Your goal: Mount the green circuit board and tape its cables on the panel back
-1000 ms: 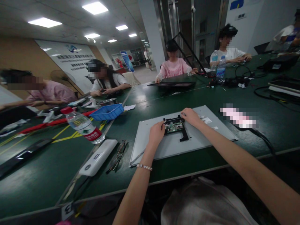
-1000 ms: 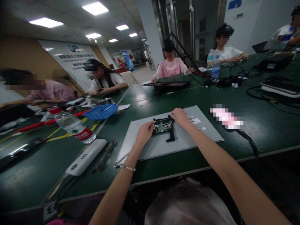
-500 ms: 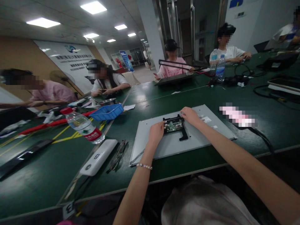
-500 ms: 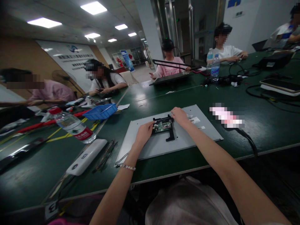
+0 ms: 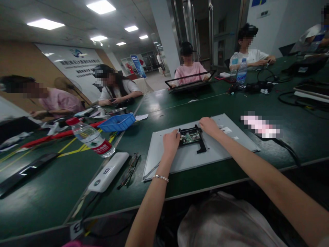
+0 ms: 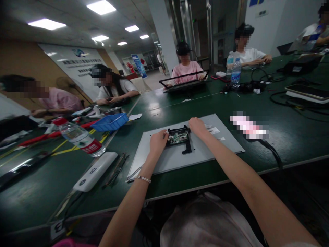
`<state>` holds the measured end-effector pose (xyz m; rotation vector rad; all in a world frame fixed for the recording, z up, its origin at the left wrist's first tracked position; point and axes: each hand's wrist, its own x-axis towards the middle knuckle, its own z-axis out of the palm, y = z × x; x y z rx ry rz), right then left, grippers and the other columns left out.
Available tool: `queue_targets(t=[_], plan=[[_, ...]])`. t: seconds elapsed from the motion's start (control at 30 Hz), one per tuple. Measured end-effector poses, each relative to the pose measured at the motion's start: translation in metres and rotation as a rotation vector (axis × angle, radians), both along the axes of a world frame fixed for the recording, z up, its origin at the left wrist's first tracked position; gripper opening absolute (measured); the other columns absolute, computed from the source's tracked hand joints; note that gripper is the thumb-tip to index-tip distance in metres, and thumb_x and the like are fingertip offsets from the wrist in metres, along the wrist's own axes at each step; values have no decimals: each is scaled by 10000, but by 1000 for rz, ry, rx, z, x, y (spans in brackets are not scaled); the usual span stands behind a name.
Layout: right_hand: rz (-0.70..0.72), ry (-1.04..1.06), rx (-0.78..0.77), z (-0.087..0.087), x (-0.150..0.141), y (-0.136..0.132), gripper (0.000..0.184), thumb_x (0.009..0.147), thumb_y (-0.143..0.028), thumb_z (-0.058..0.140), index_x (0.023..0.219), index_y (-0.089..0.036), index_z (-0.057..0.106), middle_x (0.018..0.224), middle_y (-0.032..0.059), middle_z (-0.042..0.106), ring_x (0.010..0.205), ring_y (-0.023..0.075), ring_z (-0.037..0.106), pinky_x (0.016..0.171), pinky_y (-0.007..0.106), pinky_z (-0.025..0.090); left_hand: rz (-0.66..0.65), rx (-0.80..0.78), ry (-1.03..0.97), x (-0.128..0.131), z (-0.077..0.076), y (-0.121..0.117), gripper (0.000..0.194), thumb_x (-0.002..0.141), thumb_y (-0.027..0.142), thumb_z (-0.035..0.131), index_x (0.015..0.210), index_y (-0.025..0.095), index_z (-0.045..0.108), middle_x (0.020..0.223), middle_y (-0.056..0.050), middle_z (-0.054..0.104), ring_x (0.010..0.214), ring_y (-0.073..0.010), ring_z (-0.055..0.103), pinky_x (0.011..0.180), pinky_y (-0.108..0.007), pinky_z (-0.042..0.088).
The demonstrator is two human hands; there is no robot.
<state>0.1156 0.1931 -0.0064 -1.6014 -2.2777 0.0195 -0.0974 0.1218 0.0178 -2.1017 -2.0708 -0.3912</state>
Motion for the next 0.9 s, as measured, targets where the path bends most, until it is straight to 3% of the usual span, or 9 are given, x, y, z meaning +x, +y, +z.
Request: queue_targets(t=[0.2,0.37,0.7,0.9], plan=[[-3,5,17,-1,1,2,322,935,-153,408,982,-91,720,1018,183,705,958,253,648,787,296,455,-13,-6,98,3,6,1,349,937,218,397,1077,208,716,940,-108,741,905,-232,683,873,-328,442],[21,41,36,-3,3,3,318,943,-174,418,1060,-122,709,1063,158,701,989,243,642,811,298,451,28,73,131,-4,10,-2,378,942,206,367,1115,191,703,952,-117,738,929,-226,675,1003,-364,362],[56,114,33,-2,8,4,302,932,-201,434,908,-149,730,1006,115,711,936,211,637,779,265,434,10,20,129,-18,-3,2,377,871,112,395,1062,189,710,1088,-143,700,1173,-241,575,1088,-454,270],[2,173,33,-3,18,10,303,915,-181,439,944,-152,739,1009,115,718,983,216,637,834,264,430,7,18,134,-21,-3,1,384,820,43,401,1000,168,716,1057,-148,704,1152,-253,587,1074,-472,285]])
